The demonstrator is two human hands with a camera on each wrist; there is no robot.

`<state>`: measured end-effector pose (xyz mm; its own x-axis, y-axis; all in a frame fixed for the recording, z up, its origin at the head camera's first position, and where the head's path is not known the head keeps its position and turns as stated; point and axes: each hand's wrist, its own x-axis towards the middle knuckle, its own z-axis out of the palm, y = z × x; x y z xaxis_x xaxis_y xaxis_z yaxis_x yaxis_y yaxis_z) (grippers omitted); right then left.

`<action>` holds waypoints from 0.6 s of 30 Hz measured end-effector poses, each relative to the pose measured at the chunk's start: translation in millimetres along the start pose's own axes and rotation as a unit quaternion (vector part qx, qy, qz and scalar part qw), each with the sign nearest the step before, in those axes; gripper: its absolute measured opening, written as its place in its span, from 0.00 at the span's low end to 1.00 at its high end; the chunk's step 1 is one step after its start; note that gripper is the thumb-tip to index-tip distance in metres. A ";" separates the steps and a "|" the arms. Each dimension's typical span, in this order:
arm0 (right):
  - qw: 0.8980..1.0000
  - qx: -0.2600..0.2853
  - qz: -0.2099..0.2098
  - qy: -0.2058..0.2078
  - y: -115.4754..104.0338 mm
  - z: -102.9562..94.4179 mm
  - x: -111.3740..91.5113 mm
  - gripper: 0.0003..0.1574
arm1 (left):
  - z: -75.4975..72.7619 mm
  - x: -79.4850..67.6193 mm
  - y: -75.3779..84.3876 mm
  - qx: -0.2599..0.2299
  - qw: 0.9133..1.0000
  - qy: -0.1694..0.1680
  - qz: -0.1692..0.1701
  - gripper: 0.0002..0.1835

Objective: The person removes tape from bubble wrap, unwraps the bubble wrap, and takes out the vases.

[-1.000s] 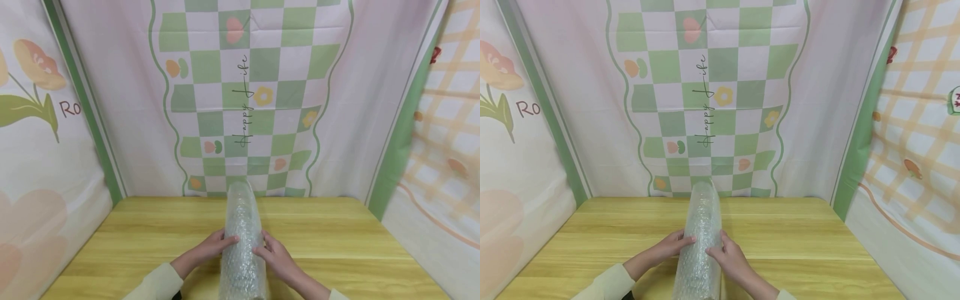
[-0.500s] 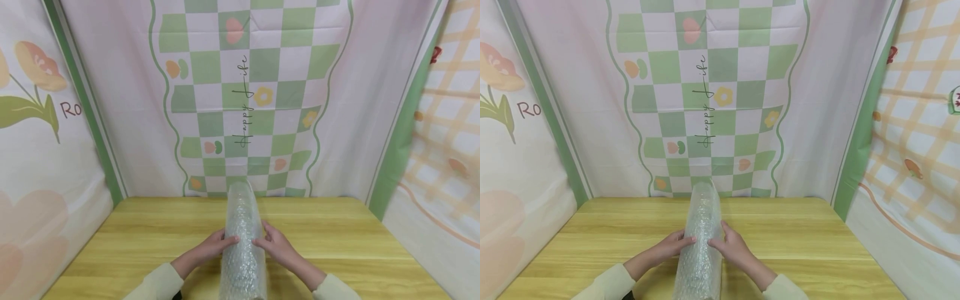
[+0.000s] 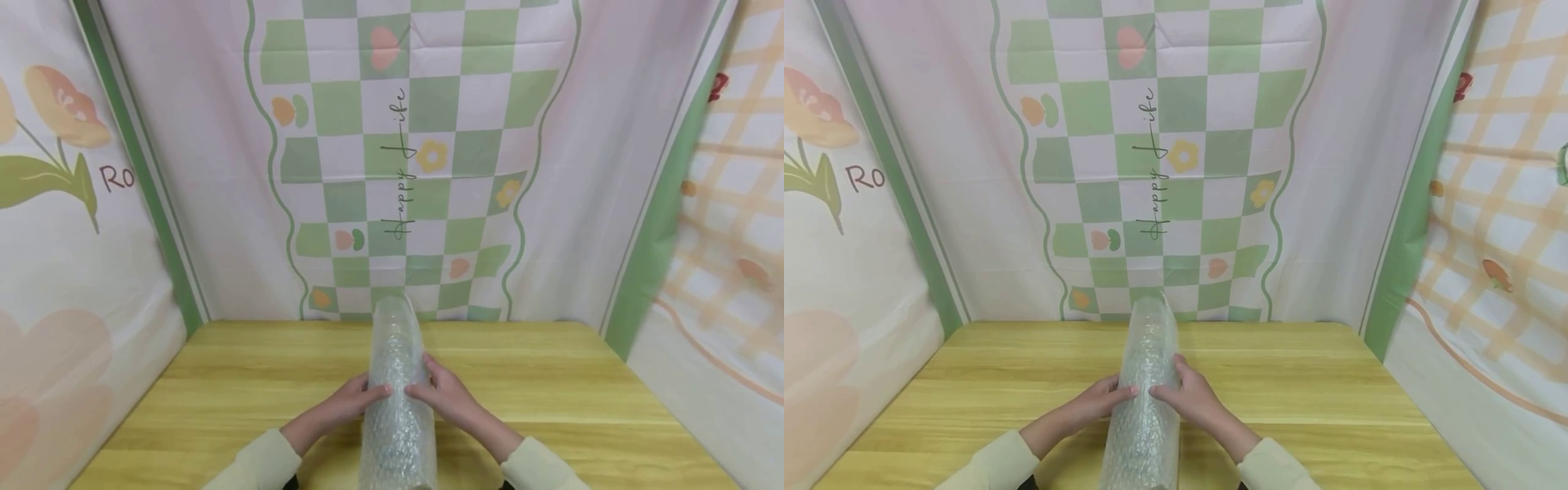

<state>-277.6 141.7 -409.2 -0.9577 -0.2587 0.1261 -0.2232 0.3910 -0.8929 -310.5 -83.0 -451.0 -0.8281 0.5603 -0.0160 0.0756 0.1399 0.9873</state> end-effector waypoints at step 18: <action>0.998 -0.059 0.004 -0.007 4.5 2.1 5.1 0.61 | 0.2 1.0 1.1 0.010 1.000 0.003 -0.005 0.35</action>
<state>-283.1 140.3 -413.5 -0.9570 -0.2667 0.1137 -0.2371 0.4944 -0.8362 -311.2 -82.2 -450.0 -0.8321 0.5540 -0.0250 0.0783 0.1619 0.9837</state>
